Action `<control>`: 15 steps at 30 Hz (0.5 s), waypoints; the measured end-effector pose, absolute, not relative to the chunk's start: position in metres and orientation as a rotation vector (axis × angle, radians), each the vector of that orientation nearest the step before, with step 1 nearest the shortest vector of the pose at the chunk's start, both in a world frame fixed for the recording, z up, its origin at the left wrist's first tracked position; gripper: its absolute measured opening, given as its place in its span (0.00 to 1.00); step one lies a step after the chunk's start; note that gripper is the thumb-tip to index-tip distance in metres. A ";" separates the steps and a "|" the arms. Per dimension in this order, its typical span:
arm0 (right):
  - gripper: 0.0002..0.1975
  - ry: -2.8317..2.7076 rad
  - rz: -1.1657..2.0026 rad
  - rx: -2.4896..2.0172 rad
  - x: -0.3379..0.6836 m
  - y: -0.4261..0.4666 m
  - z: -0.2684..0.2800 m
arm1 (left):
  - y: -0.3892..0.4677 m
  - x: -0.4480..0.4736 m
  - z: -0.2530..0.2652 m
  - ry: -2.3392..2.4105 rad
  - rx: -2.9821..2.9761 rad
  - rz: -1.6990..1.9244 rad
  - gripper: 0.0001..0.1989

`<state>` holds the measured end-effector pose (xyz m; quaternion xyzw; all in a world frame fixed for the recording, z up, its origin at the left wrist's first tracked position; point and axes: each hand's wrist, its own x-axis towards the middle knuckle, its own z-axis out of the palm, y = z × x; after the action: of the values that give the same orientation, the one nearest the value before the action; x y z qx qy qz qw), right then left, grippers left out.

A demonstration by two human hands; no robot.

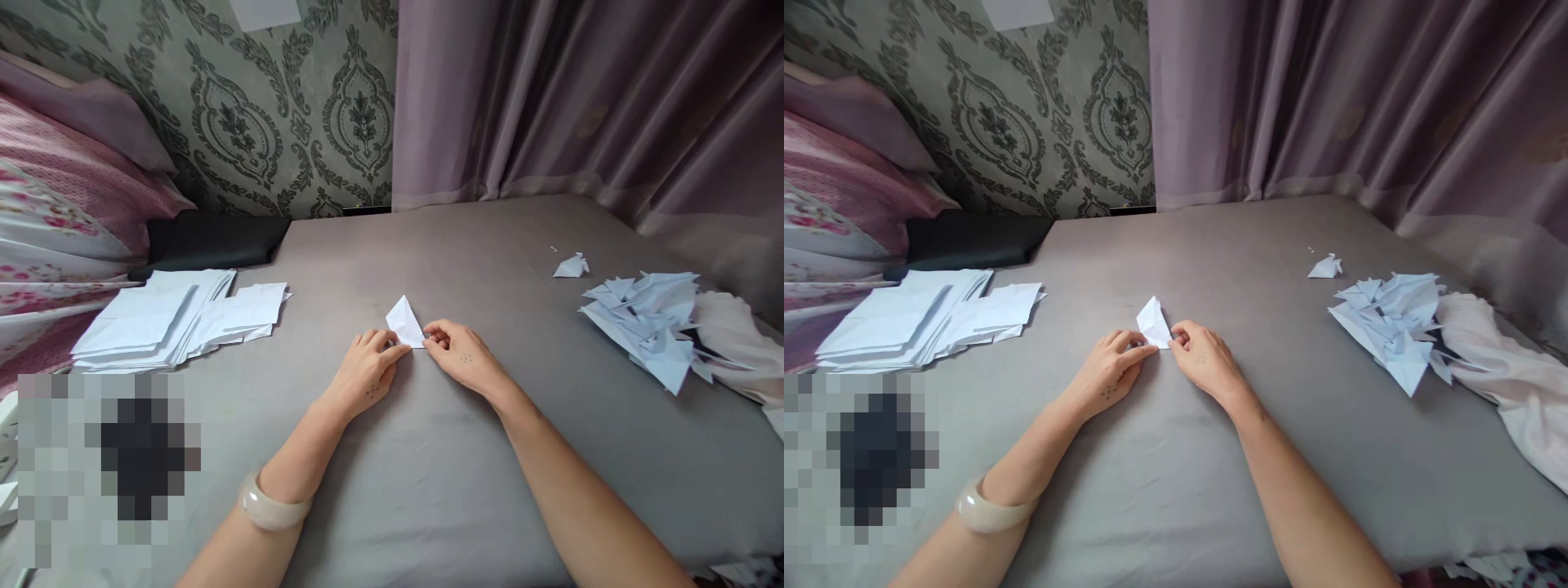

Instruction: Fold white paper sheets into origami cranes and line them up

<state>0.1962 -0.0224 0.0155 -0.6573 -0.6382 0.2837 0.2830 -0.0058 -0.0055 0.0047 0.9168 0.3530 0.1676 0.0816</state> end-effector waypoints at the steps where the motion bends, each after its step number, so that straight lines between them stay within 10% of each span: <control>1: 0.11 -1.681 0.758 -1.778 0.193 -0.021 0.013 | -0.005 -0.006 0.003 1.060 2.733 0.523 0.19; 10: 0.06 -1.822 0.482 -1.641 0.180 -0.019 0.004 | -0.006 -0.002 0.004 1.152 2.691 0.694 0.14; 15: 0.10 -2.021 -0.235 -1.420 0.177 -0.019 0.012 | -0.010 -0.005 0.016 1.588 2.692 1.085 0.21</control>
<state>0.1771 -0.0192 0.0123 -0.5413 -0.7706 -0.0895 0.3244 -0.0054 -0.0104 0.0160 0.8108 0.4784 0.3267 -0.0835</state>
